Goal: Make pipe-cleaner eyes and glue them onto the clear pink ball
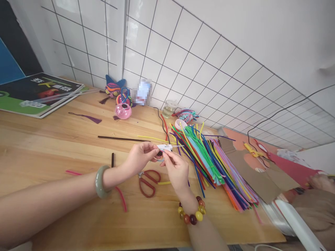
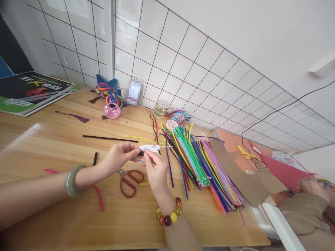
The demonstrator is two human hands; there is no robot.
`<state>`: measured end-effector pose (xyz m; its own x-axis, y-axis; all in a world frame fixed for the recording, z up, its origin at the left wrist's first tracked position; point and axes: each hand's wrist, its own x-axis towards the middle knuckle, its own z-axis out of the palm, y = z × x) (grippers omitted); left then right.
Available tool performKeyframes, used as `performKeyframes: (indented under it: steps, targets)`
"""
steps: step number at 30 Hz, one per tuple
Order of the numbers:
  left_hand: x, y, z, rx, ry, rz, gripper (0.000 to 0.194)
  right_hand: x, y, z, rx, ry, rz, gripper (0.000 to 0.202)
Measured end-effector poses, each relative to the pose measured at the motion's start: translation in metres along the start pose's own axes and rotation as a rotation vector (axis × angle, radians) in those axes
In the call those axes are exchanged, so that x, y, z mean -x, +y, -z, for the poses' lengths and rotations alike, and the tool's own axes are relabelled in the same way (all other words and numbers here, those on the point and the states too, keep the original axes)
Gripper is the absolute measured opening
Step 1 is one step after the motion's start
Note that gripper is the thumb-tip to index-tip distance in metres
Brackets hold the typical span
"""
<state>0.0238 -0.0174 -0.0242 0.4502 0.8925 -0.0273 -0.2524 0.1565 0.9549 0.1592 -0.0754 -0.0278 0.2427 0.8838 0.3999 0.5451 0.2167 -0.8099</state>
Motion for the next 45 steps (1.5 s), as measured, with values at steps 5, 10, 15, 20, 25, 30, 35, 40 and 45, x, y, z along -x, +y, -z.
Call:
performKeyframes:
  steps: [5,10,15,20,25,30,35,40,45]
  targets:
    - [0.000,0.000,0.000,0.011,-0.008,0.019,0.021,0.000,-0.001,0.000,-0.015,0.001,0.007,0.019]
    - [0.001,0.002,-0.001,0.044,-0.011,0.060,0.022,0.000,-0.001,0.001,-0.026,0.010,0.001,0.019]
    - [0.001,0.002,0.000,0.065,-0.045,0.074,0.026,-0.002,-0.001,0.002,-0.052,0.020,-0.048,0.020]
    - [0.000,0.000,0.001,0.088,-0.073,0.078,0.033,-0.005,-0.002,0.005,-0.056,0.011,-0.077,0.021]
    - [0.000,0.003,0.001,0.090,-0.095,0.100,0.032,-0.005,-0.002,0.006,-0.072,0.005,-0.095,0.021]
    - [-0.001,0.004,0.002,0.090,-0.094,0.122,0.031,-0.005,0.000,0.005,-0.110,-0.022,-0.090,0.018]
    - [-0.002,0.001,0.004,0.142,-0.079,0.150,0.034,-0.004,0.000,0.004,-0.100,-0.025,-0.061,0.018]
    - [-0.004,0.000,0.007,0.179,-0.086,0.165,0.037,-0.003,0.001,0.005,-0.084,-0.036,-0.047,0.017]
    - [-0.004,0.002,0.009,0.182,-0.143,0.209,0.029,-0.004,0.003,0.005,-0.089,-0.032,-0.047,0.017]
